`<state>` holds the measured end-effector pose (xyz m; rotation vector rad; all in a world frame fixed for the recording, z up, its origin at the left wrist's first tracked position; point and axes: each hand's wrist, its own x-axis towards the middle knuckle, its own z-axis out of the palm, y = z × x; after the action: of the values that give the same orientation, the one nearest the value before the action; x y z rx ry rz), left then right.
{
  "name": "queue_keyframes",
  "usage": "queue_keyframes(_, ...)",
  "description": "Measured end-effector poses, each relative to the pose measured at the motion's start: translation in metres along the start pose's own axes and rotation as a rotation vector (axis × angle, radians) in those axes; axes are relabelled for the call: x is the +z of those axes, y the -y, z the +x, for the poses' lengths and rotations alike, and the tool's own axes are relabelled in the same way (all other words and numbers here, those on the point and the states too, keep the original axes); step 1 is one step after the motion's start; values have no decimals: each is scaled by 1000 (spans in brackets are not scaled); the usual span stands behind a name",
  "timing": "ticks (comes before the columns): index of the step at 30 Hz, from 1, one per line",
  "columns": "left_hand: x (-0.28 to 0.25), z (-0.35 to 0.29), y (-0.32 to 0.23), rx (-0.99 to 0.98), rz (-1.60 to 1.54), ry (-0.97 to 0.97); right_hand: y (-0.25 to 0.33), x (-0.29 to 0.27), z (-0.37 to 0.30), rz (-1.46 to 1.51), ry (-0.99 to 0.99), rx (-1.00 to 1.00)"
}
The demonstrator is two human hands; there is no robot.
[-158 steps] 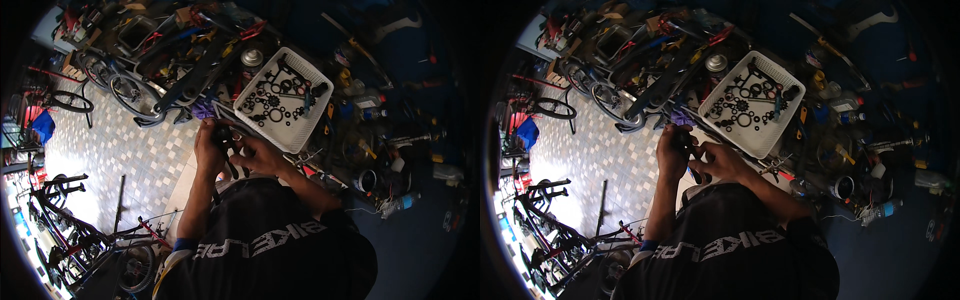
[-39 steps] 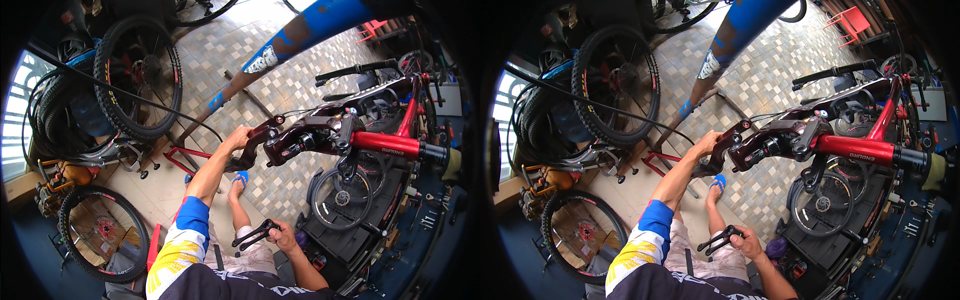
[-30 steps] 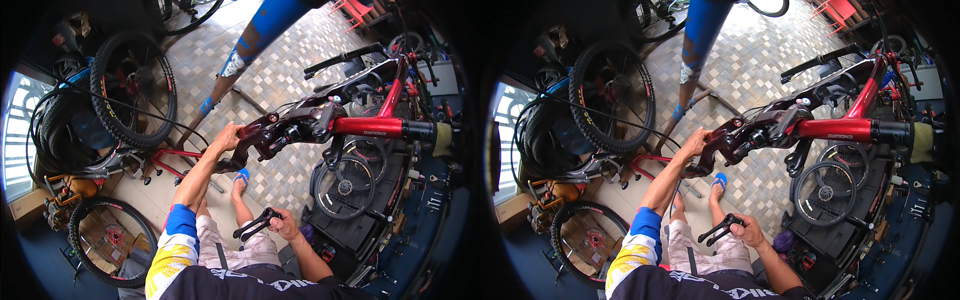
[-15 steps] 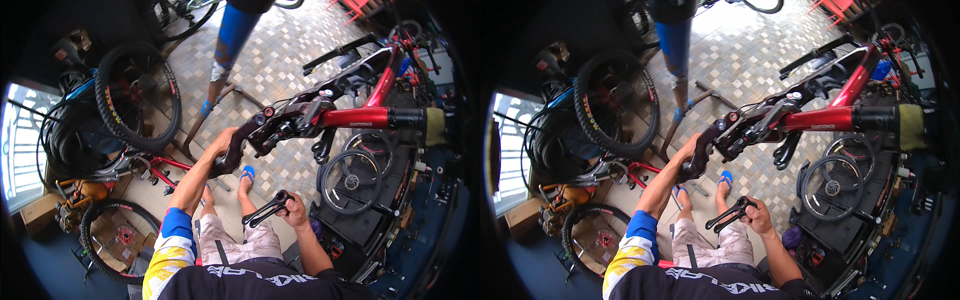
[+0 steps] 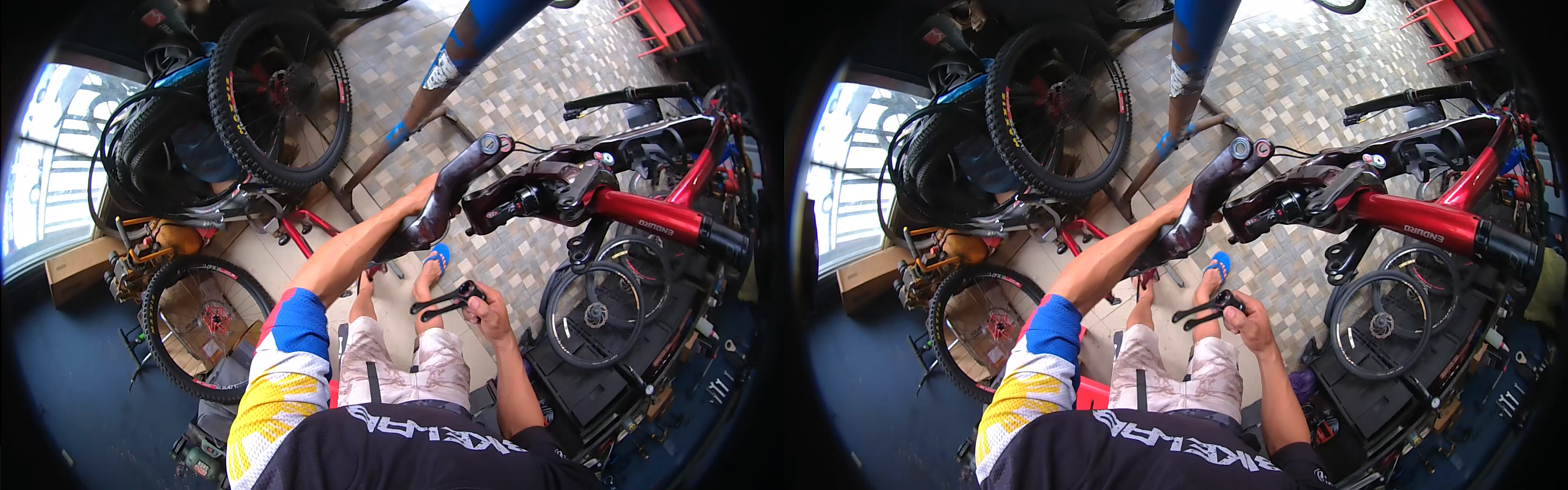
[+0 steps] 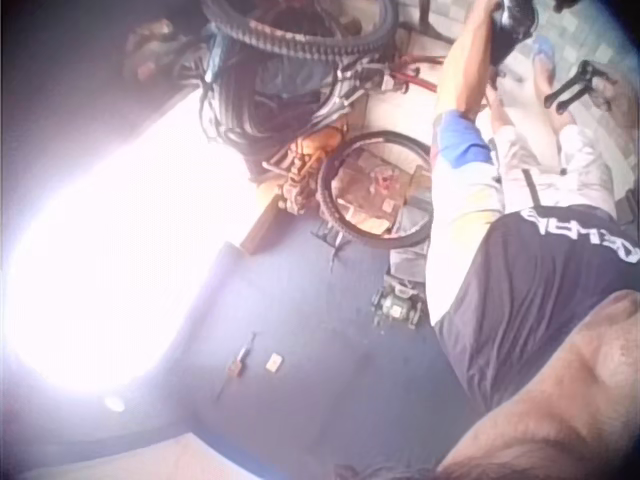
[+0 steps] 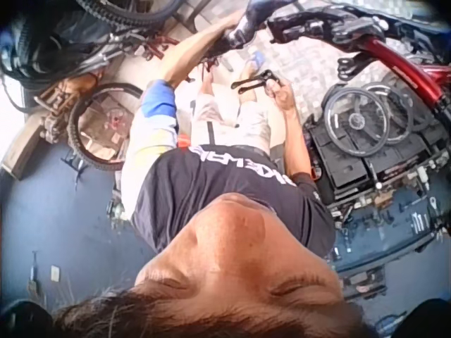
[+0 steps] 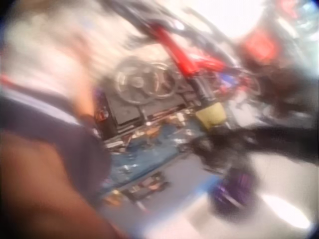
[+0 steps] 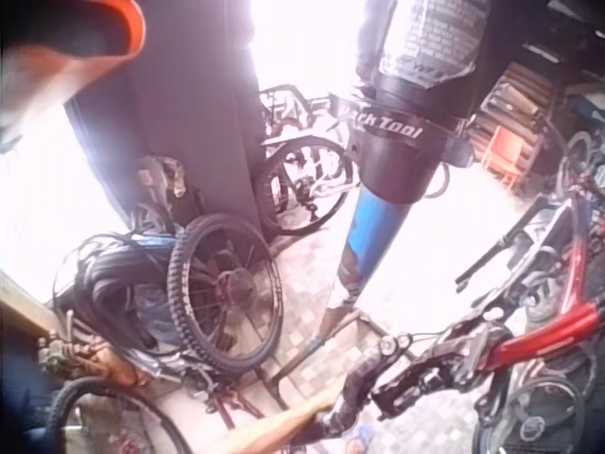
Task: The person selects small parts from a basket, then installs a black rear derailleur onto a red bicycle frame mounted on a repair stand. They thread the derailleur cable and tighten the mounting bolt with a hex key, then reposition the frame to continue adjustments.
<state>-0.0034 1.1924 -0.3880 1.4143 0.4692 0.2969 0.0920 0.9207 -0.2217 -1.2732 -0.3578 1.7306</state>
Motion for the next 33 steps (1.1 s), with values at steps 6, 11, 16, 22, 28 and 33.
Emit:
queue_keyframes(6, 8, -6, -40, 32, 279, -184, -33, 4, 24, 228, -25, 104)
queue_keyframes(11, 8, -6, -29, 18, 112, -168, -49, 19, 39, 381, -287, 76)
queue_keyframes(16, 7, -14, -4, -47, 20, -15, -64, 31, 82, 599, -223, 62)
queue_keyframes(22, 29, -16, 15, -123, -58, -114, -104, 50, 125, 765, -323, 102)
queue_keyframes(28, 39, -18, 14, -171, -15, -231, -117, 53, 110, 669, -500, 137)
queue_keyframes(33, 44, -15, 17, -255, -7, -267, -105, 59, 99, 407, -596, 116)
